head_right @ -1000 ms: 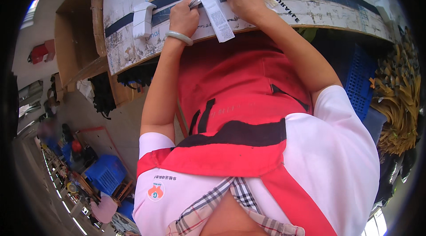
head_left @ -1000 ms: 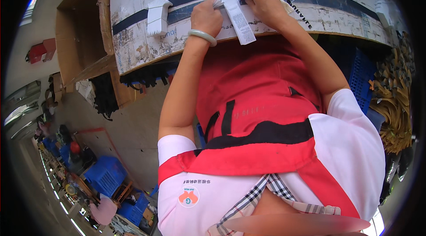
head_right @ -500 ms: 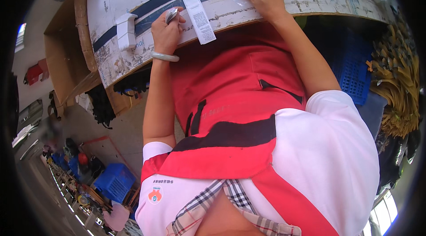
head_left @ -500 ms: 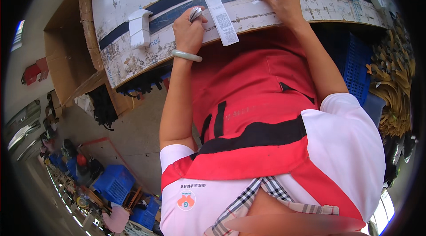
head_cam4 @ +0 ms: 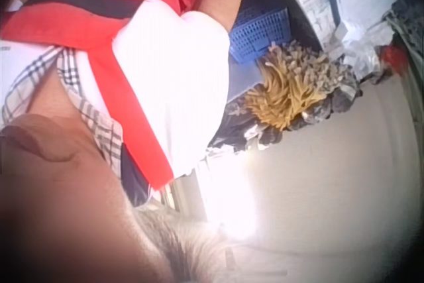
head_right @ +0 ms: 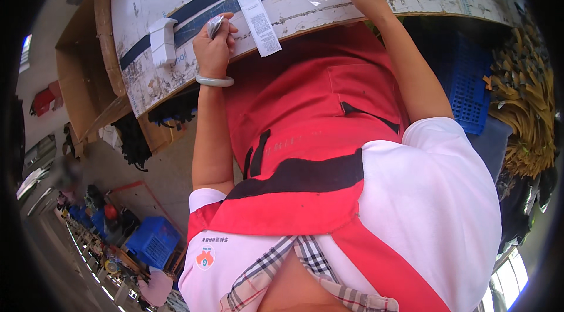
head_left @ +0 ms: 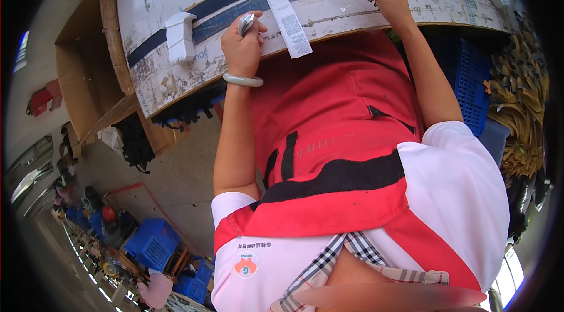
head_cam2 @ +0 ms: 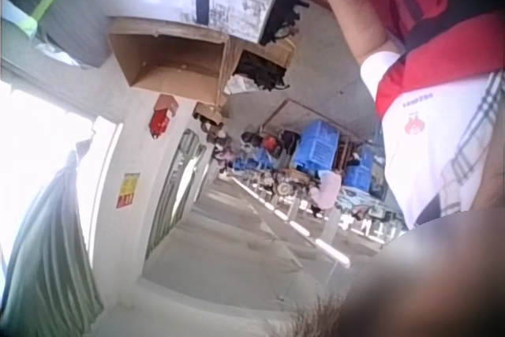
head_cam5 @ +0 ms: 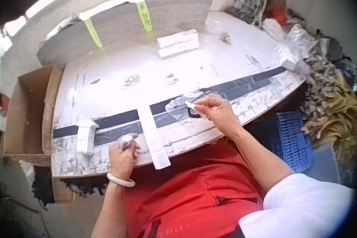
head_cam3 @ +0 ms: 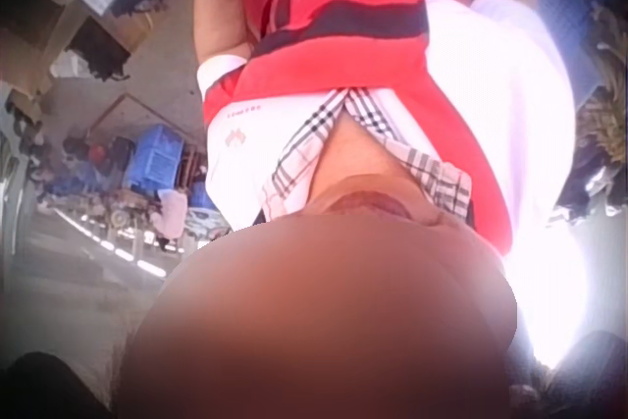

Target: Organize and sort a stack of garment tags at a workbench.

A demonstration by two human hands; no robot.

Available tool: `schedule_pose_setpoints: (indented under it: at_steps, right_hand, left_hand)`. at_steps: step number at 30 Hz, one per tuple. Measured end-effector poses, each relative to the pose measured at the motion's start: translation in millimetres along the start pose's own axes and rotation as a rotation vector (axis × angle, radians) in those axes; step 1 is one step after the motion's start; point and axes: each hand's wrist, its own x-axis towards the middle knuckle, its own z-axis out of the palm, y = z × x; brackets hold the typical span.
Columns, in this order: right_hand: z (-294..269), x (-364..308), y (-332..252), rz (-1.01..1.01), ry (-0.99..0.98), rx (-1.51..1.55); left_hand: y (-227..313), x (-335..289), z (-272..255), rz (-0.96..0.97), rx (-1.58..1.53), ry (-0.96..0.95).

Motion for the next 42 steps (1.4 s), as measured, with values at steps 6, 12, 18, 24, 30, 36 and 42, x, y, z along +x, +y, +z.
schedule_pose_setpoints:
  at_steps: [6,12,18,24,30,36,42]
  right_hand:
    - [-23.3,20.7,-26.6,-0.611,-0.309,-0.425]
    - [-22.3,7.4,-14.8,0.081,-0.239,-0.374]
    - [9.9,-15.8,-6.6,0.138,-0.208,-0.631]
    - [-1.9,-10.5,-17.1,0.059,-0.174,-0.556]
    - [12.7,-11.6,-20.2,-0.075,-0.132,-0.342]
    - [74.0,-16.1,-60.2,-0.262,-0.296,-0.209]
    - [94.5,-12.7,-46.9,-0.312,-0.31,-0.173]
  left_hand:
    - [0.1,-3.0,-3.5,0.013,-0.046,0.004]
    - [-1.3,-2.7,0.3,0.016,-0.059,0.033]
    - [-4.6,-3.3,-0.4,0.058,-0.053,0.034]
    - [-6.0,-5.1,-1.7,0.045,-0.072,0.055]
    - [-7.3,-5.3,-5.6,0.043,-0.156,0.049]
    - [-7.1,-11.5,-8.5,0.036,-0.2,0.026]
    - [-7.9,-23.3,-7.9,0.015,-0.256,-0.04]
